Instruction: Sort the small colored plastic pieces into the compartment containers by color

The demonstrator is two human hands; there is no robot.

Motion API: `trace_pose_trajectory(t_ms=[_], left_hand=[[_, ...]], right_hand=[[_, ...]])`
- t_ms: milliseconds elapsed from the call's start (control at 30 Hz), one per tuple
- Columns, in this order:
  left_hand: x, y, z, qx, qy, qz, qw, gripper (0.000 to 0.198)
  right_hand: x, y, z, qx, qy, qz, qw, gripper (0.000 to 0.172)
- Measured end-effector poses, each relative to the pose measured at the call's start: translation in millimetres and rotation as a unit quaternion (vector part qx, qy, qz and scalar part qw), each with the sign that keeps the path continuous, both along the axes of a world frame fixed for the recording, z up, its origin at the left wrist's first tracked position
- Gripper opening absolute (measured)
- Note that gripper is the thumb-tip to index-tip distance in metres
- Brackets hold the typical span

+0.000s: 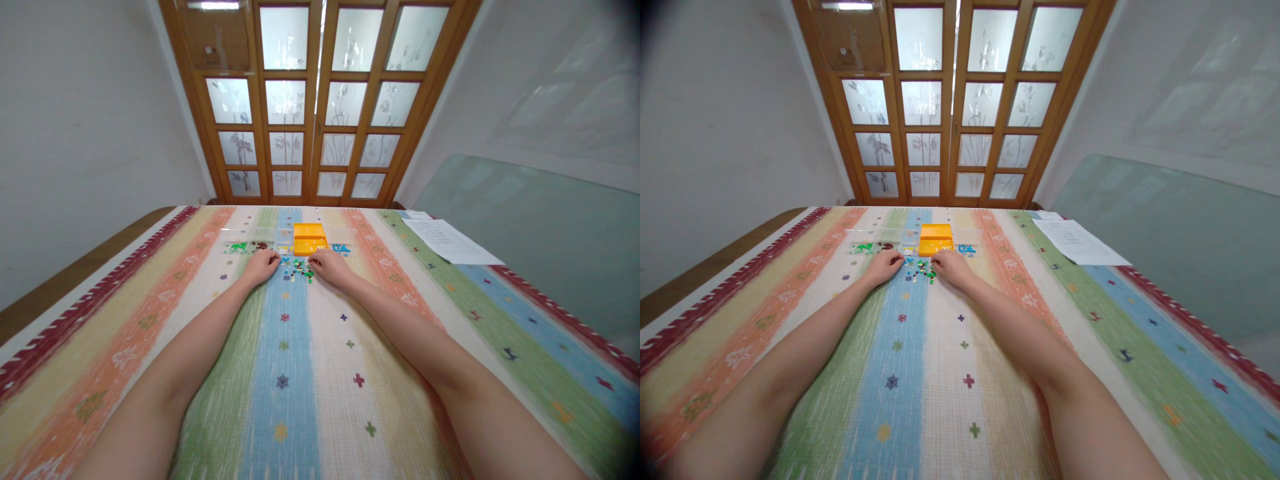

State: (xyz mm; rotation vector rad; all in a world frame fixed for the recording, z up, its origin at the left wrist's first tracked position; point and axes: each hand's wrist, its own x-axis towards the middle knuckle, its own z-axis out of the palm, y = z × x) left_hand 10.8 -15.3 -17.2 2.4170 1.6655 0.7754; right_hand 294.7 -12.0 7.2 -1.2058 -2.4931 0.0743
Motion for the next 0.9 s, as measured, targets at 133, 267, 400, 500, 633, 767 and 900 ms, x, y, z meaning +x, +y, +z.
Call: trace_pose_trajectory(t_ms=[133,267,400,500,633,767,900], left_hand=[[0,1,-1.3,-0.003,0.001,-0.001,1.000,0.025],[0,2,-2.0,-0.003,-0.001,0.002,1.000,0.025],[1,1,-1.8,-0.005,-0.003,0.002,1.000,0.024],[1,1,-2.0,-0.002,-0.004,0.004,1.000,0.025],[3,0,-0.9,0.004,-0.002,0.005,1.000,0.026],[12,-6,2.7,0.016,0.026,0.002,1.000,0.026],[23,-13,5.8,0.057,0.038,-0.005,0.998,0.027]], right_hand=[[-15,2,5.1,-0.034,-0.042,-0.036,0.998,0.022],[-21,5,10.8,-0.050,-0.069,-0.054,0.995,0.021],[-23,3,11.5,-0.051,-0.087,-0.055,0.993,0.021],[-23,3,9.1,-0.040,-0.087,-0.054,0.994,0.020],[-24,6,9.5,-0.048,-0.086,-0.054,0.994,0.018],[-28,8,13.5,-0.065,-0.099,-0.059,0.991,0.018],[-30,6,14.0,-0.058,-0.096,-0.068,0.991,0.020]])
